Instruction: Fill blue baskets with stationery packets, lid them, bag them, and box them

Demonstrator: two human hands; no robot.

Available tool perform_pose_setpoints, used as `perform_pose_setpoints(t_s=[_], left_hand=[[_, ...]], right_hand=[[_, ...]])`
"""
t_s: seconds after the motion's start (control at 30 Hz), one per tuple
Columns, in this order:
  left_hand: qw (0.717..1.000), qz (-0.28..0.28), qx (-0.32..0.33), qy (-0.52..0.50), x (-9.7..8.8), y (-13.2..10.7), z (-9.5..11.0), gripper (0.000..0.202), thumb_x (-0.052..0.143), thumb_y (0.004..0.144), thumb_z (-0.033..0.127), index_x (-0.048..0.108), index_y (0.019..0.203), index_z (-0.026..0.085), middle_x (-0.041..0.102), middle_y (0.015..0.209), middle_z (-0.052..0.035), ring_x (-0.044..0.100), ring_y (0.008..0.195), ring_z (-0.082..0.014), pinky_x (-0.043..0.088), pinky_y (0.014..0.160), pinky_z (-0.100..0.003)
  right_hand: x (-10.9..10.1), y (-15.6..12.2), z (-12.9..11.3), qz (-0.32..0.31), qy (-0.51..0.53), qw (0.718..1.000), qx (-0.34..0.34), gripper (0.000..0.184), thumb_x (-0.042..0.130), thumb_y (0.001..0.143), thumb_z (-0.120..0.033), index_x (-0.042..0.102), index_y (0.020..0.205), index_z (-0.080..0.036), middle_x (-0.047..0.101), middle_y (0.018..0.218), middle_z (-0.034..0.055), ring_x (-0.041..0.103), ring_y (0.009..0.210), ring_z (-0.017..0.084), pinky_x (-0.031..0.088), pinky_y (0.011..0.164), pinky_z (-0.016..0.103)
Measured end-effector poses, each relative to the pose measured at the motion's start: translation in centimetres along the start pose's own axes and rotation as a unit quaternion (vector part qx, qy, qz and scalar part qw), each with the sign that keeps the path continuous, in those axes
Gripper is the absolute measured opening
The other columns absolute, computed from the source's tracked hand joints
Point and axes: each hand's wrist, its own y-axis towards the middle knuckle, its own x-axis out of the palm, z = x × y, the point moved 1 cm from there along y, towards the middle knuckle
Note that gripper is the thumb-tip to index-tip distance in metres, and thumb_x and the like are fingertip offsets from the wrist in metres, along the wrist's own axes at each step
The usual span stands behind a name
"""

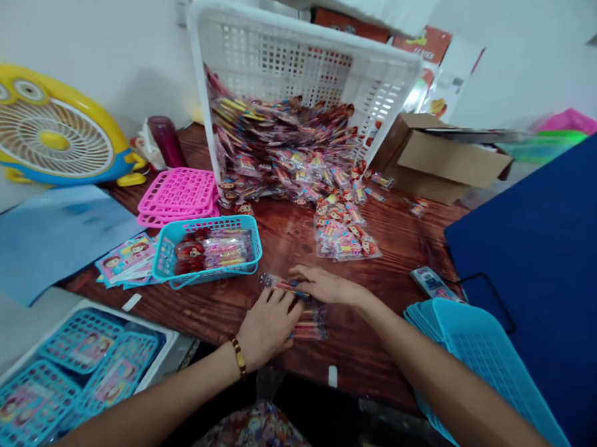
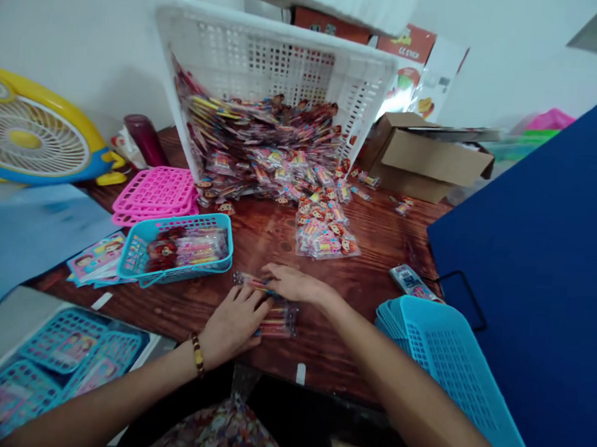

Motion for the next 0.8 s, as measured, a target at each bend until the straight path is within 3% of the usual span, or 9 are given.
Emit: perform_pose_setpoints(t_s=[0.2, 0.33, 0.4, 0.47, 0.53, 0.57, 0.63, 0.73, 0.8], left_hand=[[0.997, 0.072, -0.017, -0.005, 0.5, -0.5, -0.1, 0.070, 0.083, 0.062, 0.036, 0.051, 0.120, 0.017, 0.021, 0.156, -0.0199, 0.018, 0.144, -0.0380, 0.019, 0.116, -0.054], [0.999, 0.041, -0.016, -0.003, -0.2, 0.1, -0.2, 0.073, 0.079, 0.065, 0.035, 0.046, 0.126, 0.013, 0.040, 0.144, -0.0239, 0.044, 0.128, -0.0345, 0.024, 0.112, -0.055], [1.000, 0.012, -0.018, 0.000, -0.5, 0.5, -0.2, 0.075, 0.075, 0.068, 0.035, 0.043, 0.132, 0.013, 0.054, 0.128, -0.0185, 0.053, 0.114, -0.0312, 0.031, 0.106, -0.054], [1.000, -0.007, -0.022, 0.011, -0.7, 0.8, -0.2, 0.079, 0.074, 0.068, 0.036, 0.040, 0.137, 0.014, 0.059, 0.117, -0.0142, 0.054, 0.107, -0.0303, 0.034, 0.103, -0.052], [0.999, -0.007, -0.029, 0.025, -0.6, 1.1, -0.2, 0.086, 0.075, 0.066, 0.040, 0.039, 0.140, 0.014, 0.059, 0.116, -0.0138, 0.052, 0.111, -0.0322, 0.030, 0.107, -0.054], [0.999, -0.003, -0.033, 0.029, -0.5, 1.2, -0.3, 0.090, 0.075, 0.064, 0.043, 0.038, 0.141, 0.014, 0.058, 0.118, -0.0144, 0.049, 0.116, -0.0341, 0.026, 0.110, -0.055], [0.999, -0.002, -0.038, 0.028, 0.0, 1.4, -0.4, 0.095, 0.075, 0.062, 0.048, 0.037, 0.143, 0.015, 0.056, 0.123, -0.0155, 0.044, 0.124, -0.0369, 0.021, 0.113, -0.056], [0.997, -0.024, -0.071, 0.005, 0.9, 1.9, -0.9, 0.100, 0.070, 0.063, 0.045, 0.029, 0.148, 0.016, 0.054, 0.129, -0.0156, 0.052, 0.114, -0.0336, 0.037, 0.104, -0.051], [0.995, -0.024, -0.092, -0.008, 1.3, 2.1, -1.2, 0.103, 0.068, 0.063, 0.041, 0.022, 0.151, 0.016, 0.048, 0.138, -0.0163, 0.054, 0.112, -0.0308, 0.042, 0.098, -0.045]], right_hand=[[1.1, -0.9, -0.4, 0.028, -0.003, 0.998, -0.057, 0.023, 0.049, 0.087, -0.013, 0.063, 0.106, -0.012, 0.069, 0.107, 0.0090, 0.063, 0.098, 0.019, 0.047, 0.092, 0.033], [0.6, -0.5, 0.7, 0.038, 0.093, 0.995, -0.014, 0.038, 0.053, 0.083, -0.012, 0.057, 0.121, -0.014, 0.068, 0.115, 0.0084, 0.062, 0.106, 0.019, 0.046, 0.097, 0.036], [0.3, -0.3, 2.1, 0.083, 0.210, 0.974, 0.012, 0.039, 0.059, 0.083, -0.021, 0.058, 0.122, -0.018, 0.069, 0.113, 0.0065, 0.065, 0.103, 0.019, 0.048, 0.095, 0.036], [0.4, -0.7, 3.5, 0.193, 0.321, 0.927, 0.017, 0.032, 0.063, 0.083, -0.037, 0.064, 0.110, -0.020, 0.071, 0.109, 0.0055, 0.067, 0.098, 0.020, 0.049, 0.095, 0.038], [1.4, -1.5, 4.6, 0.316, 0.392, 0.864, -0.003, 0.038, 0.059, 0.083, -0.055, 0.068, 0.095, -0.020, 0.072, 0.106, 0.0060, 0.067, 0.100, 0.021, 0.046, 0.099, 0.040], [2.2, -2.0, 4.8, 0.337, 0.407, 0.849, -0.016, 0.043, 0.057, 0.083, -0.060, 0.069, 0.095, -0.020, 0.072, 0.107, 0.0070, 0.066, 0.104, 0.022, 0.044, 0.102, 0.041], [4.2, -2.9, 4.8, 0.361, 0.410, 0.837, -0.023, 0.045, 0.055, 0.086, -0.060, 0.069, 0.103, -0.021, 0.073, 0.108, 0.0076, 0.063, 0.109, 0.023, 0.040, 0.105, 0.041], [6.8, -3.7, 3.9, 0.385, 0.425, 0.819, -0.019, 0.046, 0.047, 0.091, -0.059, 0.067, 0.112, -0.023, 0.072, 0.110, 0.0068, 0.064, 0.105, 0.022, 0.044, 0.099, 0.039], [7.7, -4.1, 3.2, 0.387, 0.405, 0.828, -0.019, 0.043, 0.052, 0.089, -0.058, 0.068, 0.110, -0.023, 0.071, 0.111, 0.0058, 0.063, 0.103, 0.022, 0.045, 0.095, 0.037]])
